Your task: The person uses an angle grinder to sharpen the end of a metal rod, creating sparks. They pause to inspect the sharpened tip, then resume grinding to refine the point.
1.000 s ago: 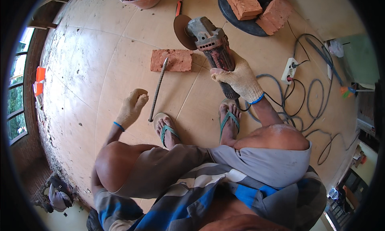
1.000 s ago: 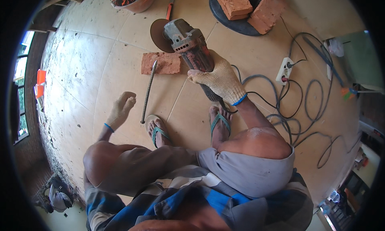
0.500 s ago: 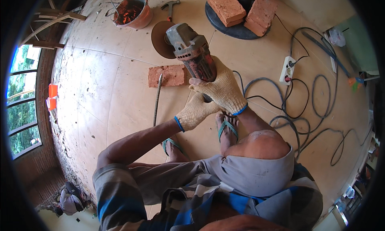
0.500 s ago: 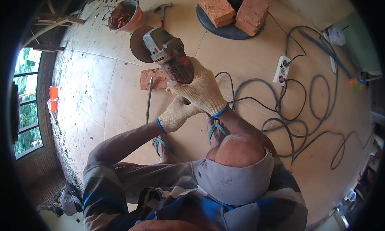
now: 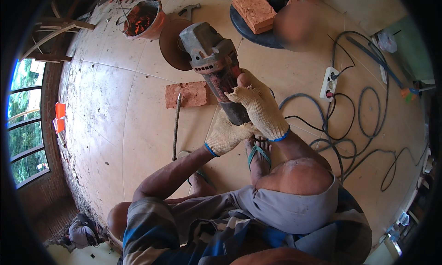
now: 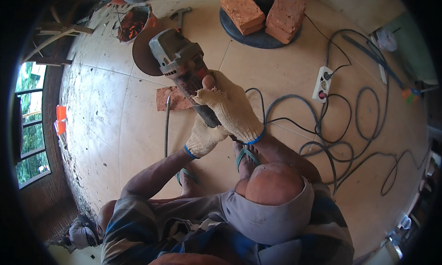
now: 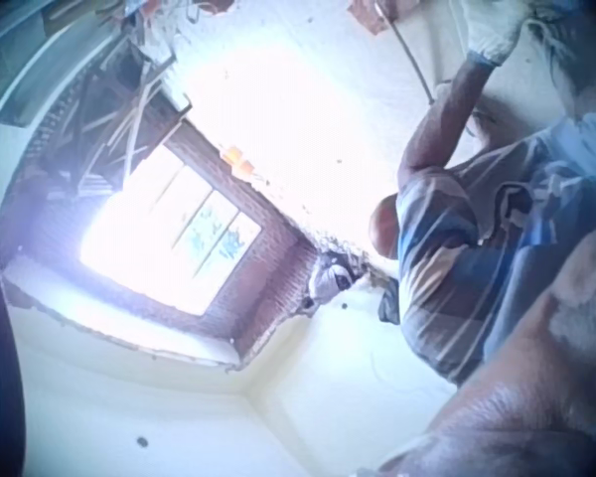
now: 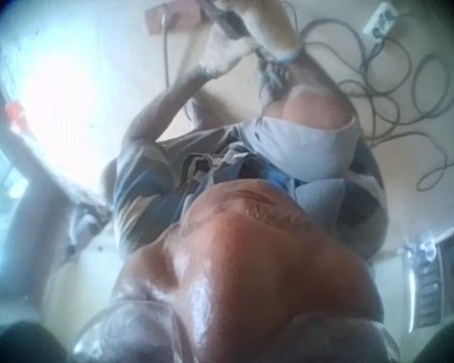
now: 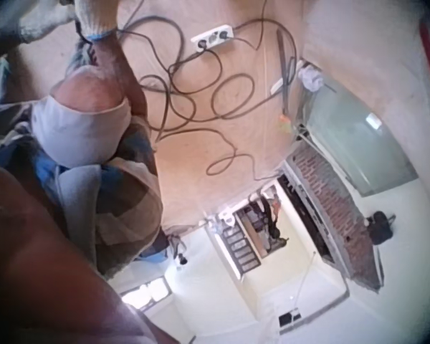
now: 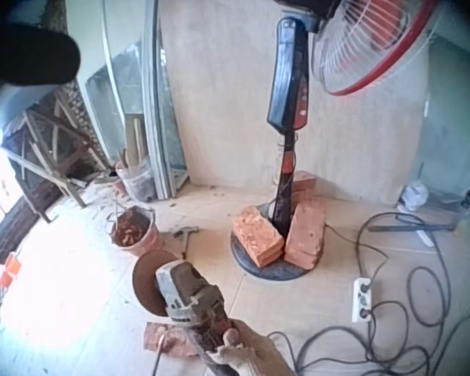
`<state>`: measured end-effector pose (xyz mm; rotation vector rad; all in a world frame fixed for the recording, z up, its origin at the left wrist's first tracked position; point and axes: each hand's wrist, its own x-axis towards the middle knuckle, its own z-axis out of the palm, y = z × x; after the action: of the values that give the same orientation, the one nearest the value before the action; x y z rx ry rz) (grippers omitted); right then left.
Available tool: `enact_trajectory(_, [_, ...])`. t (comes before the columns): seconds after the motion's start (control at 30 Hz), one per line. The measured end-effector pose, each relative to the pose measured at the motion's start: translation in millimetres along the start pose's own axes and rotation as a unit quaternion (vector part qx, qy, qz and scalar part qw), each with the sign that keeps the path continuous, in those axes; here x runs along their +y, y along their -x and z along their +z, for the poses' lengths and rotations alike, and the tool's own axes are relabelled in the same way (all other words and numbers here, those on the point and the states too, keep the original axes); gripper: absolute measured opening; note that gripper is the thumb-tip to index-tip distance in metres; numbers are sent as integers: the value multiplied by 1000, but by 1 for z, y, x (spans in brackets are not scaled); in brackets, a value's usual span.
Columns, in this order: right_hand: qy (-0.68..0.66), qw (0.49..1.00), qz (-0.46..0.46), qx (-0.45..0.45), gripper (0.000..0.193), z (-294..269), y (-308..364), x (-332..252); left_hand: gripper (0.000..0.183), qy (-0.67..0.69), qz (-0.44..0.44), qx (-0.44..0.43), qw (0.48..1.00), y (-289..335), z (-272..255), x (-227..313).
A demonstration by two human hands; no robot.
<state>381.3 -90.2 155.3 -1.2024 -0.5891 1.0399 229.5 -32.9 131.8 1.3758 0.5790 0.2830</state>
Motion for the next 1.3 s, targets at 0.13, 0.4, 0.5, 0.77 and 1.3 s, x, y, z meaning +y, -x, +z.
enact_trajectory(0.13, [-120,993,2,15,37,4,-3,6,82,42,-51,5,998,1,0,-1])
enact_trajectory(0.4, [-186,972,141,6,50,-2,2,-10,73,-9,-59,6,998,8,-5,-18])
enact_trajectory(0.5, [-240,962,133,1,53,-2,5,-5,75,-56,-88,-2,995,8,-9,-20])
enact_trajectory(0.77, [-236,961,127,72,51,-14,6,44,83,-32,-60,3,998,8,-4,-11])
enact_trajectory(1.3, [289,949,41,115,69,-23,-6,44,75,-149,-21,217,964,-32,42,-53])
